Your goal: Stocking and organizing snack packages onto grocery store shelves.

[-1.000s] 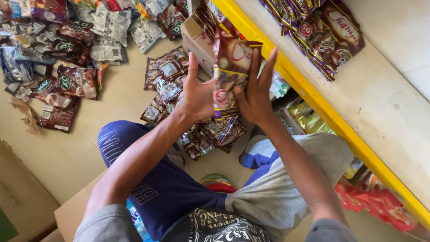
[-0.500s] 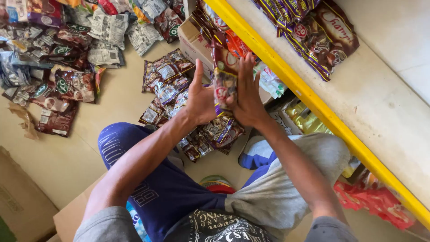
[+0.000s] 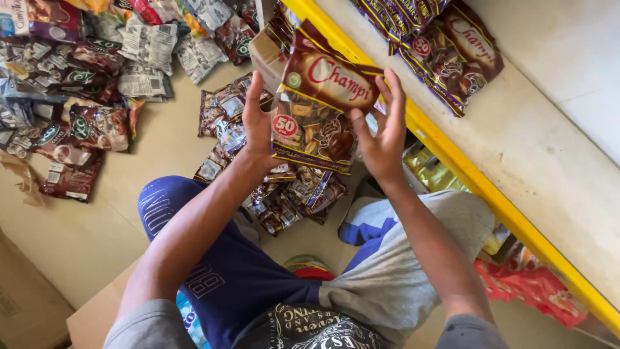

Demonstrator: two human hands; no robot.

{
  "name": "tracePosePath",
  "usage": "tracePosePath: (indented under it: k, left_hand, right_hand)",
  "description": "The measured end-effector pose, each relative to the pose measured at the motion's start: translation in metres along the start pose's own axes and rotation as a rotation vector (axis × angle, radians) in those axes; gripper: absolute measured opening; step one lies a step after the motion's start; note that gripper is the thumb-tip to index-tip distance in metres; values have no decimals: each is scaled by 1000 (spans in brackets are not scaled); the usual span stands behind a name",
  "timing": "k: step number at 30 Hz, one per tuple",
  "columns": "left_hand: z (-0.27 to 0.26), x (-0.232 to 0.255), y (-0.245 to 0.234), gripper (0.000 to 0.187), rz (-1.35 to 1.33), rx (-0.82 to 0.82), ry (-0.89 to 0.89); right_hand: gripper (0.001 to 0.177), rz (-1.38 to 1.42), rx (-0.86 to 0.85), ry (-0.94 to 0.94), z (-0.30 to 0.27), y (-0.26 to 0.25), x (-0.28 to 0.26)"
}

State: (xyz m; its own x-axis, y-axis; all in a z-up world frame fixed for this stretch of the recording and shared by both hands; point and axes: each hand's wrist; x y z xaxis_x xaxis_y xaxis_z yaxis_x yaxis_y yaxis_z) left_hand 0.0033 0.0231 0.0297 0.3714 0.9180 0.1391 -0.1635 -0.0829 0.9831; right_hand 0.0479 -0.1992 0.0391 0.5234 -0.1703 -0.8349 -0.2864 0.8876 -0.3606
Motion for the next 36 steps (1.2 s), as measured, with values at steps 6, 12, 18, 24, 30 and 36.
tracePosePath:
  k: [6,12,18,24,30,36]
  left_hand:
    - [6,-6,-30,99,54,77,-90]
    - [4,5,-18,81,7,6,41]
    - [3,18,0,78,247,77,106]
    - [4,36,14,68,1094,405,-211]
    - [2,41,35,57,1481,102,-333]
    - [37,16,41,41,1245,95,84]
  right_hand:
    - [89,436,267,332,-5,-14,44]
    - [91,586,292,374,-2,-31,39]
    - [66,778,-168,619,-2,-29,8]
    - [74,784,-135,507,12,-43,-14]
    - [83,623,-177,435,19,-83,-23]
    - [85,426,-81,199,22,-125,-25]
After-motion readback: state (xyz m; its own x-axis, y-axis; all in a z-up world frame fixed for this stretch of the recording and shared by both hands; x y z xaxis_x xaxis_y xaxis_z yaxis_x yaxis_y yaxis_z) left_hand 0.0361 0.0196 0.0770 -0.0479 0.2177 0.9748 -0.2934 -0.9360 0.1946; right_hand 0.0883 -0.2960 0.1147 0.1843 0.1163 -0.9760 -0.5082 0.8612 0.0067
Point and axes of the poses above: each hand's wrist, its own z-axis towards the middle knuckle, its own y-axis out of the palm, x = y × z, and after that the axes turned 1 degree about -x, right-handed
